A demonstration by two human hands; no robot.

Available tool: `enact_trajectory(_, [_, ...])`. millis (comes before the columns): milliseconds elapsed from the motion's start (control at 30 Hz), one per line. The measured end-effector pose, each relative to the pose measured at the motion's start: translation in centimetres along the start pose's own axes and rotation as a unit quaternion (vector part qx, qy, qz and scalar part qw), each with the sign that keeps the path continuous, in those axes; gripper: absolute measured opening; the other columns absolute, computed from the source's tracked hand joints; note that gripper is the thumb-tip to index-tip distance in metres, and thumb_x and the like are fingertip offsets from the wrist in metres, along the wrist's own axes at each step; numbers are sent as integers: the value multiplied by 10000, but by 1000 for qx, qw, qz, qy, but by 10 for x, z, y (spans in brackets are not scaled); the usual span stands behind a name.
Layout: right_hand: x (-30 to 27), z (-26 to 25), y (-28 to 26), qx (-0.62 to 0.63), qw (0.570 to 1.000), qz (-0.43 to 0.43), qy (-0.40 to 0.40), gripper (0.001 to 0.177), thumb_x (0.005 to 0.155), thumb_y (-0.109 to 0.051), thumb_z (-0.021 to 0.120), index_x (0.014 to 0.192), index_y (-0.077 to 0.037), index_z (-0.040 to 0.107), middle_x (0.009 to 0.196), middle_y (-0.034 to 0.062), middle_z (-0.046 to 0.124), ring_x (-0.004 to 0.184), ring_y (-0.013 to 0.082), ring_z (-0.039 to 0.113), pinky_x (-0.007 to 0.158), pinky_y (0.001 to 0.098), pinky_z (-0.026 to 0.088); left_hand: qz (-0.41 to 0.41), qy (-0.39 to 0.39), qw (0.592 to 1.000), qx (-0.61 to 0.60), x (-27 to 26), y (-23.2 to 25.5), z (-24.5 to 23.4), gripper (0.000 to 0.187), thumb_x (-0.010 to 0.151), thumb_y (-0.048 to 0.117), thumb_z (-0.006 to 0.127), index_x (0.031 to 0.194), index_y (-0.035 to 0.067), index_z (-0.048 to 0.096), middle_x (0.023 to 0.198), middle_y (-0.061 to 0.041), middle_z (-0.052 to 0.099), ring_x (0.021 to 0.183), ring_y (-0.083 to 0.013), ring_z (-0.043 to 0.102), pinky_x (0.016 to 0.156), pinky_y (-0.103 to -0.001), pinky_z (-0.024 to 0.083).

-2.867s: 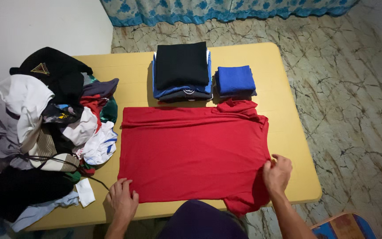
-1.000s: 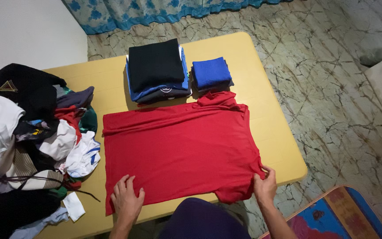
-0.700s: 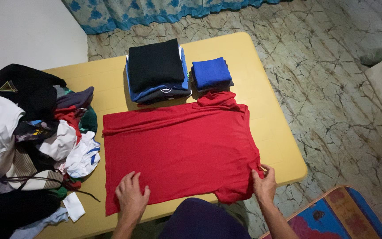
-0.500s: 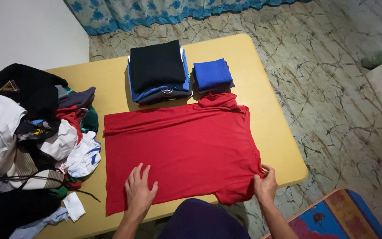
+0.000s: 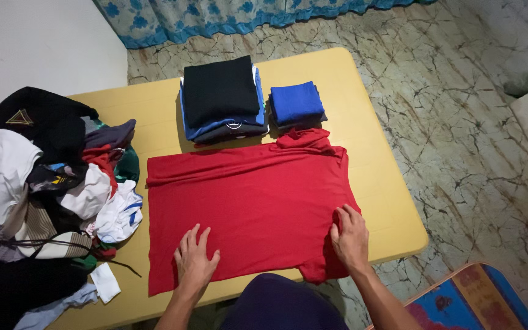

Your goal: The person folds a red t-shirt on a table by hand, smoothing the fabric and folding the sleeves and body into a rectangle.

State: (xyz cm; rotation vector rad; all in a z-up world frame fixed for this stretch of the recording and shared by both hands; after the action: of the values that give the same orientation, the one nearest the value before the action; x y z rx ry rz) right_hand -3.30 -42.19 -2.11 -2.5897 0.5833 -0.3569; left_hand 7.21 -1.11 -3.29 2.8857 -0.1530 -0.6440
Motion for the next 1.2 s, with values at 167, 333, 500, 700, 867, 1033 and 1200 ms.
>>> enact_trajectory(167, [-3, 9, 11, -31, 999, -8, -8, 498, 848, -152, 635, 1335, -53, 605, 1467, 161, 537, 1370, 358, 492, 1132, 480, 384, 1, -8, 1000, -7, 1, -2, 3, 758, 878, 397, 704, 1528, 190, 373, 1632, -81, 219, 1518, -298, 175, 1192, -607, 219])
enact_trajectory(333, [-22, -8, 30, -21, 999, 30, 35, 454, 886, -181, 663, 1308, -24, 610, 1380, 204, 559, 1271, 390, 517, 1066, 498, 408, 13, 10, 1000, -8, 0, -1, 4, 749, 874, 380, 700, 1518, 164, 386, 1627, -102, 232, 1514, -316, 187, 1185, -615, 231])
enact_trajectory(500, [-58, -29, 37, -32, 995, 60, 70, 439, 888, -236, 704, 1253, -7, 619, 1193, 192, 596, 1158, 372, 540, 1028, 484, 440, 91, 47, 995, -9, -6, 21, -1, 716, 856, 305, 716, 1479, 96, 432, 1556, -144, 325, 1464, -322, 282, 1179, -564, 263])
enact_trajectory(700, [-96, -16, 59, -6, 967, 254, -3, 509, 874, -423, 760, 1134, -5, 632, 1076, 185, 627, 967, 335, 636, 869, 448, 517, 219, 78, 972, -45, -22, 73, -2, 624, 829, 270, 727, 1384, 74, 520, 1505, -135, 401, 1420, -327, 348, 1145, -527, 296])
enact_trajectory(867, [-117, 3, 80, 71, 943, 326, 3, 548, 814, -442, 800, 1111, -8, 647, 914, 176, 713, 862, 341, 697, 787, 458, 542, 213, 41, 976, -35, -24, 92, 1, 669, 828, 276, 734, 1425, 82, 502, 1512, -138, 378, 1420, -337, 326, 1154, -521, 284])
enact_trajectory(1033, [-133, 33, 124, 168, 895, 411, 34, 472, 800, -340, 841, 1088, -3, 678, 851, 128, 739, 778, 245, 686, 744, 388, 538, 206, 33, 978, -23, -22, 93, -1, 658, 837, 273, 729, 1417, 76, 488, 1516, -130, 379, 1426, -333, 323, 1161, -518, 281])
enact_trajectory(1200, [-146, 53, 152, 289, 832, 469, 60, 419, 827, -228, 836, 1140, 6, 686, 832, 86, 679, 701, 166, 593, 637, 336, 501, 175, -24, 984, -1, -20, 93, 2, 716, 860, 280, 725, 1492, 84, 452, 1545, -121, 319, 1450, -319, 271, 1183, -504, 249])
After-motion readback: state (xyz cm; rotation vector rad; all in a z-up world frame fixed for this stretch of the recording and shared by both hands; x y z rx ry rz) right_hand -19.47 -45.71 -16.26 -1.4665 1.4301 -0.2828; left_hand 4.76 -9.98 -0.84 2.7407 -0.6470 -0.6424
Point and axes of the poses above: each hand's wrist, its own x-axis towards the middle knuckle, its own z-axis out of the palm, y = z × x, the point moved 8 cm from there along x, towards the middle knuckle
